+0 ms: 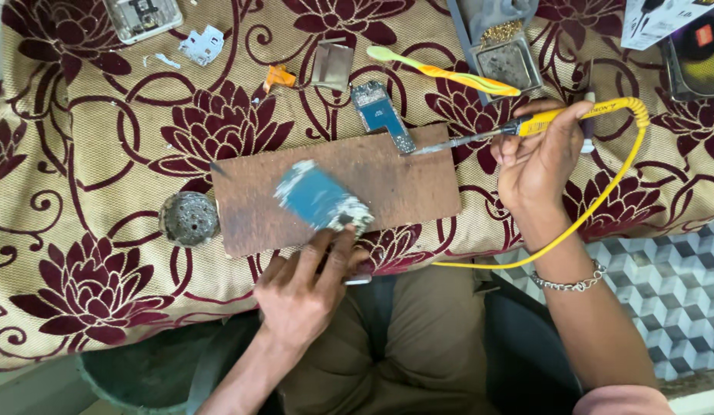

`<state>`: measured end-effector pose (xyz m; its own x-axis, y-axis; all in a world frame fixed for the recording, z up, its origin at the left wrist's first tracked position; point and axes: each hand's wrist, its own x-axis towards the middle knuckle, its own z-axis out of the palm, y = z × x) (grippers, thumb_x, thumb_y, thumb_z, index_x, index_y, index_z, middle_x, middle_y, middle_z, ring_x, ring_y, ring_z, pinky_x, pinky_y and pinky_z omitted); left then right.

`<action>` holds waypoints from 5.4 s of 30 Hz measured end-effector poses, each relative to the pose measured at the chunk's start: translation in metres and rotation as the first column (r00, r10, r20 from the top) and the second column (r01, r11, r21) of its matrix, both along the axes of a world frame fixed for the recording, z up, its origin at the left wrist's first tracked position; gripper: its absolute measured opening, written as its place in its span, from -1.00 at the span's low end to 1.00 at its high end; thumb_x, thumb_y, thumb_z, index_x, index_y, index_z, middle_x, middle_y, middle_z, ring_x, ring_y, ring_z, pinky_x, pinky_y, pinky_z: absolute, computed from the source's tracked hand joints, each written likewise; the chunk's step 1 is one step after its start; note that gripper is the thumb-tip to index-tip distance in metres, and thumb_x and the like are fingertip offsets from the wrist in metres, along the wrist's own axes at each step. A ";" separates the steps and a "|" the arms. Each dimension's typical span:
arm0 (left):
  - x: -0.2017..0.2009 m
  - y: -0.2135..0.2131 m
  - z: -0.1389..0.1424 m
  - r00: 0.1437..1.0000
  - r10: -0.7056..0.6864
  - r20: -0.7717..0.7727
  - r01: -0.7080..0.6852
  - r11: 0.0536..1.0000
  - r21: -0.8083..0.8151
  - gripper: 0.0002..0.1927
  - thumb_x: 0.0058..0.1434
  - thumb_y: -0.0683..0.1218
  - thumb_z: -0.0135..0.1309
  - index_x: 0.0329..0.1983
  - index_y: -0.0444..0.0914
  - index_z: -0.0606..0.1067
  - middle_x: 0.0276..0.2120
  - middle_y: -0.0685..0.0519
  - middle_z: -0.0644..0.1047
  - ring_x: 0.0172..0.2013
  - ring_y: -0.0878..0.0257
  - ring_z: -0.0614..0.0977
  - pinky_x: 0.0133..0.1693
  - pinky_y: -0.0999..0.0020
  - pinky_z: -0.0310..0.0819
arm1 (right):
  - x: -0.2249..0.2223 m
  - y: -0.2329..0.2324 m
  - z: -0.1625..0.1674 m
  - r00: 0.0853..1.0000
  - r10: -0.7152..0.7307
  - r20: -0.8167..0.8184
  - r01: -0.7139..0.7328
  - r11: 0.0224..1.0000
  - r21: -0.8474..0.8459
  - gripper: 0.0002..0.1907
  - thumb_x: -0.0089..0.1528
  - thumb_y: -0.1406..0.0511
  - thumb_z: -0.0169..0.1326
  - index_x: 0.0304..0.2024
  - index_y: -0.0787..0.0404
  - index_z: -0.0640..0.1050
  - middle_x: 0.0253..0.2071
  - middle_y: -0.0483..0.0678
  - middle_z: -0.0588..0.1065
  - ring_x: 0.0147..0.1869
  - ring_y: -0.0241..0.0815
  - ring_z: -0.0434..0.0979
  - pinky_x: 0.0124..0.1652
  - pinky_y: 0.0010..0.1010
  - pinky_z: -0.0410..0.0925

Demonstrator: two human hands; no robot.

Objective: The person uses a soldering iron and tweezers to apply solder to a small blue circuit board placed on a wooden board on their lap. They repeatedly heat and adjust the board while working on specific solder points.

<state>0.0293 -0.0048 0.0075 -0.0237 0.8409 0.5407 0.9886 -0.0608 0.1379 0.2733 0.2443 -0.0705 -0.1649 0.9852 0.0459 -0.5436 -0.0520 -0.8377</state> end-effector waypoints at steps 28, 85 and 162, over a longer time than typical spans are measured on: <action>-0.004 -0.003 0.001 0.992 0.103 -0.076 -0.107 0.993 -0.049 -0.55 0.23 0.26 0.29 0.04 -0.07 0.66 -0.05 0.10 0.62 -0.52 0.35 0.59 -0.52 0.45 0.42 | -0.001 0.001 -0.003 1.000 0.000 -0.016 0.000 1.000 0.003 -0.38 0.48 -0.16 -0.13 -0.18 0.29 0.42 -0.59 -0.05 0.33 -0.59 -0.24 0.34 -0.50 -0.46 0.28; -0.011 -0.009 0.000 0.989 -0.147 0.014 0.142 0.974 0.175 -0.68 0.09 -0.16 0.25 -0.04 -0.21 0.63 -0.56 0.17 0.40 -0.62 0.32 0.43 -0.54 0.35 0.21 | -0.009 -0.002 0.003 1.000 0.031 -0.005 -0.031 0.999 0.040 -0.39 0.47 -0.14 -0.12 -0.15 0.30 0.43 -0.57 -0.06 0.36 -0.57 -0.28 0.35 -0.50 -0.51 0.27; -0.056 -0.004 -0.032 0.416 -0.155 0.896 -0.214 0.941 0.262 -0.78 0.50 -0.23 0.08 0.09 -0.31 0.31 -0.06 -0.09 0.58 0.05 0.12 0.71 0.15 0.32 0.59 | -0.002 0.002 -0.010 0.998 0.042 -0.045 -0.040 0.998 0.038 -0.38 0.52 -0.12 -0.15 -0.16 0.33 0.43 -0.52 -0.02 0.38 -0.52 -0.22 0.36 -0.47 -0.46 0.28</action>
<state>-0.0265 -0.0085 -0.0241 -0.6680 0.6318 0.3931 0.3025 -0.2520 0.9192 0.2709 0.2458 -0.0803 -0.2022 0.9752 0.0902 -0.5793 -0.0449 -0.8138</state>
